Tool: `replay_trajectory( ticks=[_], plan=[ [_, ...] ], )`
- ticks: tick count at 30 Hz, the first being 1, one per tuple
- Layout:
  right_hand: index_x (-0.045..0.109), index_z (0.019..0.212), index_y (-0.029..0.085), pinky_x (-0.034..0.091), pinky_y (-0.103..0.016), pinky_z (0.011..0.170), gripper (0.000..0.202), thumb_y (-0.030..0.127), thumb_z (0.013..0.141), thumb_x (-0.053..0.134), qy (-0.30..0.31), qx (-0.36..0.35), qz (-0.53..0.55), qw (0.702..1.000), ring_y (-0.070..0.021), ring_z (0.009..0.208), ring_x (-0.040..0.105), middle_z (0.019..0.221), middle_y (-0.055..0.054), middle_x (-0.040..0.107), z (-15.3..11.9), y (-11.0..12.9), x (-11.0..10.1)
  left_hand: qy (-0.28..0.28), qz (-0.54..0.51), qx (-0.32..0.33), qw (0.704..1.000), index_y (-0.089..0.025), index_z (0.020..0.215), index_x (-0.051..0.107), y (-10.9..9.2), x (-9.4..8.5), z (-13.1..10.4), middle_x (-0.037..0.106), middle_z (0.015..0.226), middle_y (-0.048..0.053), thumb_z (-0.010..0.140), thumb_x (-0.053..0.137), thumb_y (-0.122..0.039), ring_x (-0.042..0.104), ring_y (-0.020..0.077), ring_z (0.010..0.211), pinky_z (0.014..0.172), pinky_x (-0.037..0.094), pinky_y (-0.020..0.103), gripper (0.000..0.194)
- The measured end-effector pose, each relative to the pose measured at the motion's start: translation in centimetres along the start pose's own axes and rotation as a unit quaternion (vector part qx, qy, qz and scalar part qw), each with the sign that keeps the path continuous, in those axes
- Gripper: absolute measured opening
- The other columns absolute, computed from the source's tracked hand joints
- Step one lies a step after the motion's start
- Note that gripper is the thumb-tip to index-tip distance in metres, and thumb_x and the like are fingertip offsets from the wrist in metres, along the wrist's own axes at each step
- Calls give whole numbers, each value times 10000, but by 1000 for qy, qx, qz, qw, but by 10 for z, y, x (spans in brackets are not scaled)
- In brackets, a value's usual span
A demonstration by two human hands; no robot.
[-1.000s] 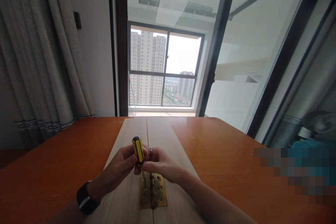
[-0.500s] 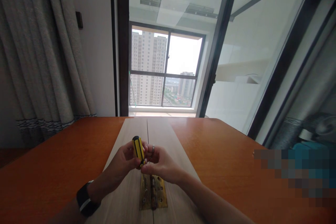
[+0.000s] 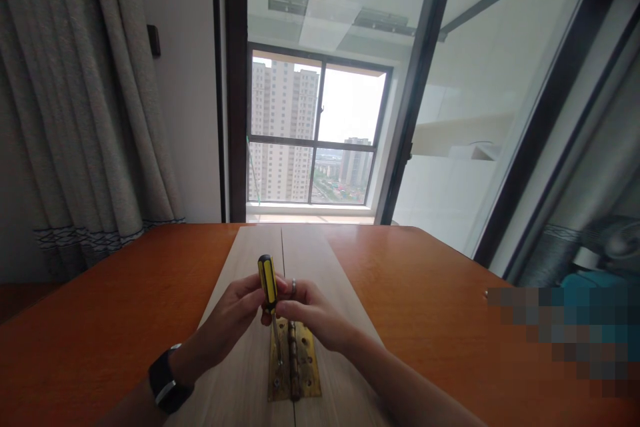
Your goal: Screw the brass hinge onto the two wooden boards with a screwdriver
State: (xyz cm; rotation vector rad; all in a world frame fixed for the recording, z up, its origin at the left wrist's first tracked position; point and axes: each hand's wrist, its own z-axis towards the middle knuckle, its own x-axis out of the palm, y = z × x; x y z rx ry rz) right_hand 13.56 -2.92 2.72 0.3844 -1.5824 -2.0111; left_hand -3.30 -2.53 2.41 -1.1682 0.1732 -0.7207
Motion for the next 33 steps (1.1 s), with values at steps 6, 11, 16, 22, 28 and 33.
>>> replay_trajectory(
  ticks=[6,11,16,22,28,33],
  plan=[
    [684,836,129,452,-292,724,363,439,692,804,21,-8,40,999,-169,734,610,703,-16,658,1,-5,2,-19,17,0,1000,-147,875,688,6,-3,1,575,879,51,717,787,-501,466,112,652,546,391,214,400],
    [652,861,136,413,-247,678,445,336,561,915,11,5,65,998,-103,675,539,770,8,612,3,-11,3,-42,24,8,999,-169,928,651,13,-8,3,576,842,30,618,853,-506,536,152,707,594,447,236,500],
    [617,744,132,385,-232,640,374,275,565,912,-26,7,18,999,-83,632,470,693,43,543,3,-13,2,-13,46,32,998,-162,909,651,12,-9,5,588,862,42,661,828,-506,550,192,813,738,466,292,459],
    [640,754,136,406,-249,653,334,334,613,869,-20,0,14,1000,-111,661,515,718,21,586,0,-8,2,13,46,24,999,-147,884,654,6,-7,2,579,882,60,702,791,-522,549,211,842,703,449,283,438],
    [712,757,135,461,-309,750,261,394,722,726,9,-3,-17,1000,-177,710,605,656,-14,660,-2,-2,1,1,29,-21,999,-122,928,693,0,-2,1,602,836,67,807,692,-495,480,134,648,577,414,249,392],
    [713,807,128,442,-299,746,286,408,747,699,17,-3,-19,1000,-187,742,610,677,-25,677,-1,-5,-3,-5,30,-19,999,-119,920,687,4,-3,2,592,817,57,803,711,-474,470,108,598,533,402,225,374]
  ],
)
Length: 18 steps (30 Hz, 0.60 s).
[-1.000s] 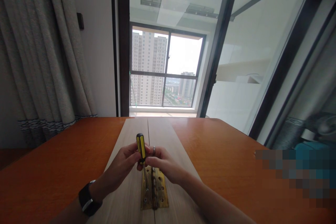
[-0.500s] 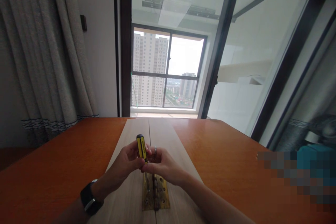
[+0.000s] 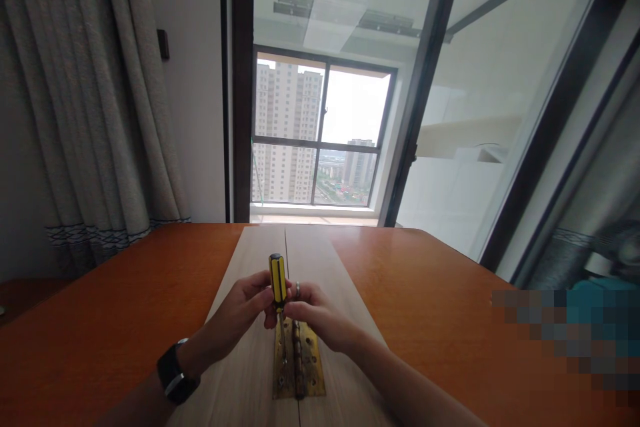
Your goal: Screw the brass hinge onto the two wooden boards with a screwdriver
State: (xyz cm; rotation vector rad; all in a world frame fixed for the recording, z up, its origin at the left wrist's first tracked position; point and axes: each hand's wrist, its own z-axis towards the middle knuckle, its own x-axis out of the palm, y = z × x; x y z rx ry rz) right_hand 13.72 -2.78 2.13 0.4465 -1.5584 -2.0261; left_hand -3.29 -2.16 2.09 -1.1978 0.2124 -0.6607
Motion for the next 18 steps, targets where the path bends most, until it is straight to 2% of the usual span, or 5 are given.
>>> replay_trajectory(
  ticks=[4,9,14,18],
  plan=[
    [679,867,131,451,-304,750,358,459,742,745,27,-18,33,999,-179,724,613,699,-29,673,1,0,2,-1,-8,3,1000,-126,909,672,1,0,-1,579,830,50,724,774,-523,473,106,623,519,391,204,450],
    [641,997,144,466,-291,756,553,463,609,871,30,-6,72,997,-166,766,618,818,-35,673,3,1,4,-6,2,4,1000,-153,1063,657,4,-3,-1,600,864,61,654,821,-539,505,131,675,539,405,207,586],
    [663,861,132,480,-270,719,456,439,605,882,-5,-4,43,999,-153,749,609,816,-38,671,2,-1,2,20,-10,19,1000,-167,1003,652,8,-8,3,593,834,38,641,850,-478,521,138,690,550,423,207,516],
    [662,848,130,482,-276,710,421,446,648,855,1,-14,50,999,-159,739,613,774,-36,668,2,0,3,23,-3,13,1000,-168,993,643,9,-8,3,589,873,43,684,826,-464,515,132,687,554,424,210,465]
  ],
)
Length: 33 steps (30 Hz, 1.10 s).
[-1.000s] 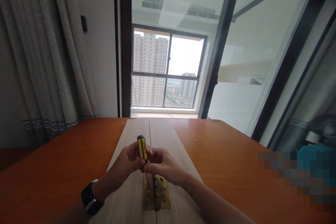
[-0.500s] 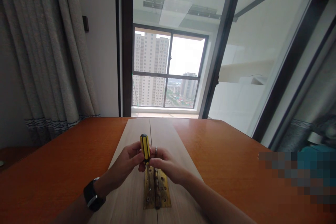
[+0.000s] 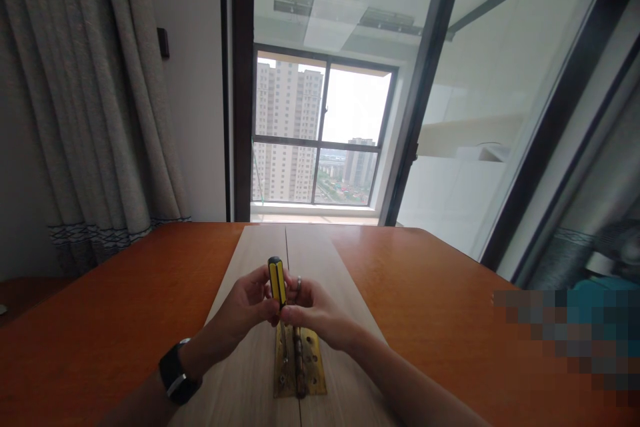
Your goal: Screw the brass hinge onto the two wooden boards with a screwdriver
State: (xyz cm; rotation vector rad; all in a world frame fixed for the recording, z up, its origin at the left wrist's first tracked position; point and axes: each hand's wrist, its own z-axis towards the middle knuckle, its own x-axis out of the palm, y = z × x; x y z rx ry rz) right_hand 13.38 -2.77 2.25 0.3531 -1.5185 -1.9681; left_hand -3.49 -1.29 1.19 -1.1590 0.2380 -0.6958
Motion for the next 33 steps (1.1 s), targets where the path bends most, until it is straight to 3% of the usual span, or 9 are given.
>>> replay_trajectory(
  ticks=[4,7,10,16,23,28,33],
  plan=[
    [631,916,143,467,-248,675,428,385,653,867,15,-4,33,999,-135,714,601,759,-12,644,1,2,3,-54,38,14,998,-165,1056,653,3,1,0,597,896,60,686,818,-480,523,159,732,609,443,241,513],
    [613,930,155,467,-231,667,459,326,613,897,8,0,47,999,-115,697,599,792,1,634,1,3,3,-96,70,48,992,-172,964,684,5,1,2,615,926,66,656,838,-476,539,198,835,716,450,273,459],
    [602,873,152,461,-222,658,412,304,622,891,-9,5,29,1000,-106,682,594,773,4,634,1,3,3,-105,76,59,990,-179,931,685,4,2,2,612,899,55,649,843,-466,532,192,810,695,442,265,432],
    [634,795,135,453,-242,670,289,343,704,813,-1,3,21,1000,-116,665,580,758,-14,650,0,4,2,-53,55,44,996,-168,972,663,-1,9,-1,550,1057,76,709,785,-507,501,133,700,535,439,216,446],
    [702,806,123,438,-283,707,237,348,736,727,-2,10,20,1000,-157,658,594,666,-23,673,-1,0,-2,-15,67,39,997,-148,981,715,-3,10,-4,513,1172,104,894,583,-499,534,129,719,537,452,216,384],
    [693,830,133,428,-271,691,245,372,779,713,18,-10,19,1000,-153,656,605,687,-22,674,-1,-2,-3,-9,52,31,998,-150,939,688,-1,7,-5,505,1178,96,870,638,-475,539,121,721,535,454,202,336],
    [669,884,139,476,-272,693,347,394,702,818,25,-21,17,999,-141,658,604,735,-20,667,-1,-2,1,-9,35,36,999,-173,1027,648,3,4,-3,538,1103,78,778,730,-520,505,109,713,536,449,183,435]
  ],
)
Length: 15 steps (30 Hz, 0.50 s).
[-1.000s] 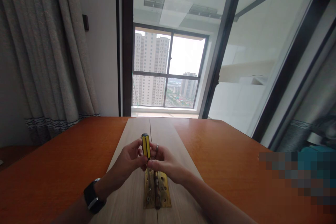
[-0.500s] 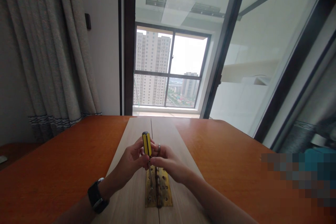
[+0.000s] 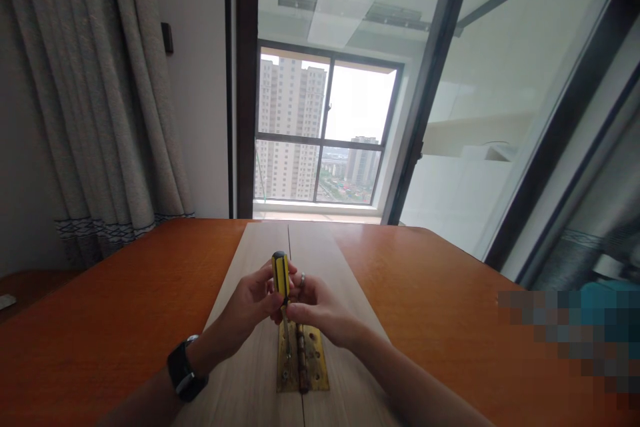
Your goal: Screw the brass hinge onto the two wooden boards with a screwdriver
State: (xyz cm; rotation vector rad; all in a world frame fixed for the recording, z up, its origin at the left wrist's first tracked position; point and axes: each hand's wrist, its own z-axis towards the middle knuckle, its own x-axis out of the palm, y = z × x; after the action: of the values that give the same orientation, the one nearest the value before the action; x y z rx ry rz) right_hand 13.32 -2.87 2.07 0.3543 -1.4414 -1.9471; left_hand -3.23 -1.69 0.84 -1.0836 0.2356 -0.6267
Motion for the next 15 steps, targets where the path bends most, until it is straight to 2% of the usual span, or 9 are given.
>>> replay_trajectory(
  ticks=[5,9,12,15],
  plan=[
    [643,859,145,496,-273,700,359,380,677,845,-35,16,-12,999,-142,699,613,786,-29,667,0,0,0,-6,-15,2,1000,-197,1113,628,5,-2,0,545,1105,82,723,783,-512,522,153,801,583,472,203,524],
    [673,845,131,490,-286,694,338,408,704,807,-32,16,-23,999,-147,676,607,749,-27,667,-1,2,-1,7,-4,-3,1000,-171,1017,681,1,-1,-2,514,1197,99,804,702,-513,522,145,779,586,463,221,403],
    [697,822,123,486,-299,710,320,395,687,799,-47,46,-21,998,-174,703,628,654,-17,659,-1,3,-2,0,11,-2,1000,-159,971,718,-5,1,-1,506,1216,111,876,605,-500,541,196,877,624,468,243,372],
    [692,796,135,482,-304,725,273,362,679,788,-56,58,-6,997,-170,675,633,635,-7,661,-1,2,-2,-7,21,3,1000,-160,922,730,-7,2,-1,513,1215,115,872,606,-508,543,217,919,636,468,248,372]
  ],
)
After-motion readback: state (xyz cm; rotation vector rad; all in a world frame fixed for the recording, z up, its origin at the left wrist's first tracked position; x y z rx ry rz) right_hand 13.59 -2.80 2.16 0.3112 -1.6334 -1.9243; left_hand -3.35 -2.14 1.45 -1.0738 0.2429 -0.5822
